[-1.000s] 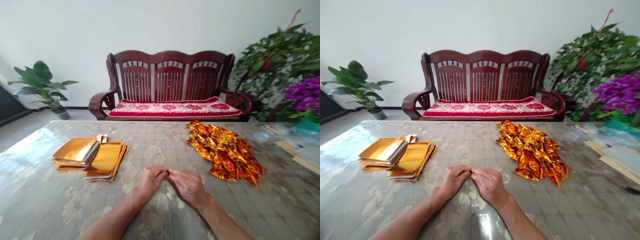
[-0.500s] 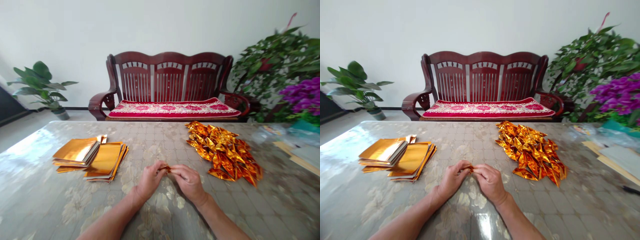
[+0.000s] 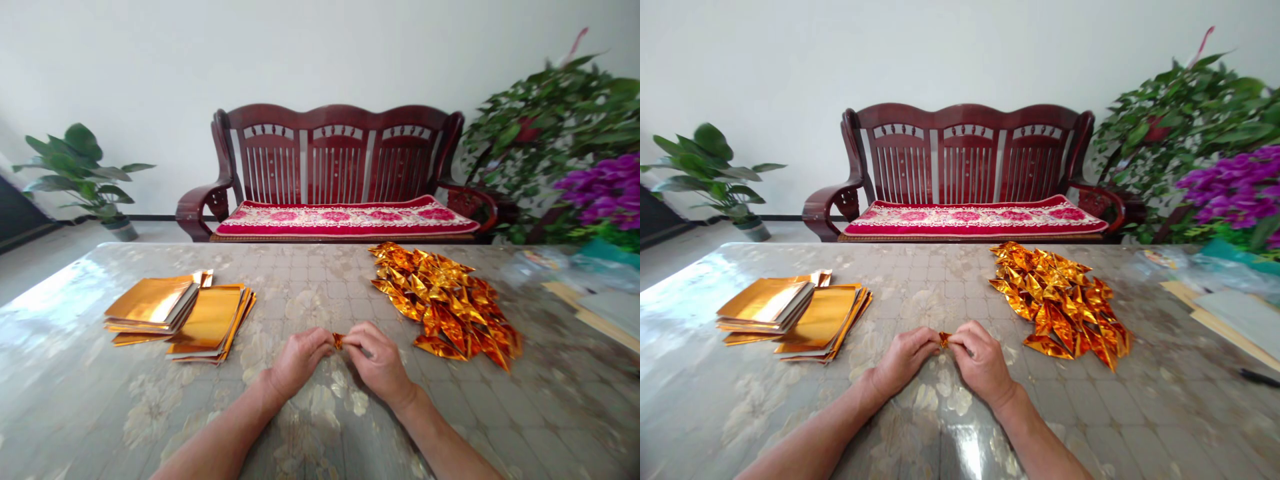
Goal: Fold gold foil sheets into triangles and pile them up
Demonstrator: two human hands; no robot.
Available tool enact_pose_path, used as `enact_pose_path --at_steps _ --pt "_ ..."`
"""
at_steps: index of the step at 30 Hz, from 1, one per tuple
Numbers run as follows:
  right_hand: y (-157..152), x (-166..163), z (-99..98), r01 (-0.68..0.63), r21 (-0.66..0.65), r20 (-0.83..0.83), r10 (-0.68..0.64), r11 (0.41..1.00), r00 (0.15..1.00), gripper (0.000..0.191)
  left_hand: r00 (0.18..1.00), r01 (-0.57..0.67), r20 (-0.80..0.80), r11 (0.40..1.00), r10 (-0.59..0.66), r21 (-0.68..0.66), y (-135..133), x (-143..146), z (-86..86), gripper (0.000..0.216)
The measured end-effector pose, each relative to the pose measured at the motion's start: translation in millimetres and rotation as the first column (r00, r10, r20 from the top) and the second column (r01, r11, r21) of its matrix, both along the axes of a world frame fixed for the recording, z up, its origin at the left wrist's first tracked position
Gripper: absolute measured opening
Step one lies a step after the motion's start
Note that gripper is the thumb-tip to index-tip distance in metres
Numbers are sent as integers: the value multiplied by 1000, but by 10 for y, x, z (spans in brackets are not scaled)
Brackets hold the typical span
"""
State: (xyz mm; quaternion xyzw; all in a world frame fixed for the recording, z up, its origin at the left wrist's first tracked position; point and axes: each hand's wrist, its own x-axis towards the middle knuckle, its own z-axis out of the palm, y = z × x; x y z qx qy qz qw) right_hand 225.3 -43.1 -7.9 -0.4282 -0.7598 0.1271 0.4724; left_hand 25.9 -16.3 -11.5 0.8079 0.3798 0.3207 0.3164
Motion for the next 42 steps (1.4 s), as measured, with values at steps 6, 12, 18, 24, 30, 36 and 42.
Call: enact_pose_path --at_steps 6,12,18,24,30,36,42 --pt "-16 -33 -19 -4 -13 22 4 1000 1000 16 999 25 25 999 -24 -33 10 -13 -1 14" --pt "-18 -91 -3 29 32 23 -29 999 999 16 1000 -2 21 999 3 -37 -10 13 10 14" --pt "-37 -132 24 63 65 3 -63 996 998 16 995 -88 38 996 88 -3 -70 66 41 13" --pt "-59 -193 19 91 43 -37 -90 995 995 16 984 -144 95 988 149 -61 -92 114 67 12" --pt "-10 -172 45 49 -43 -51 -51 998 997 16 977 -138 142 978 160 -154 -47 114 52 12" --pt "48 -24 73 -15 -167 -16 13 986 1000 14 961 -133 189 938 201 -319 42 119 -4 11" --pt "35 -12 8 8 -238 -13 -12 971 1000 14 954 -90 240 933 181 -348 80 106 -53 4"
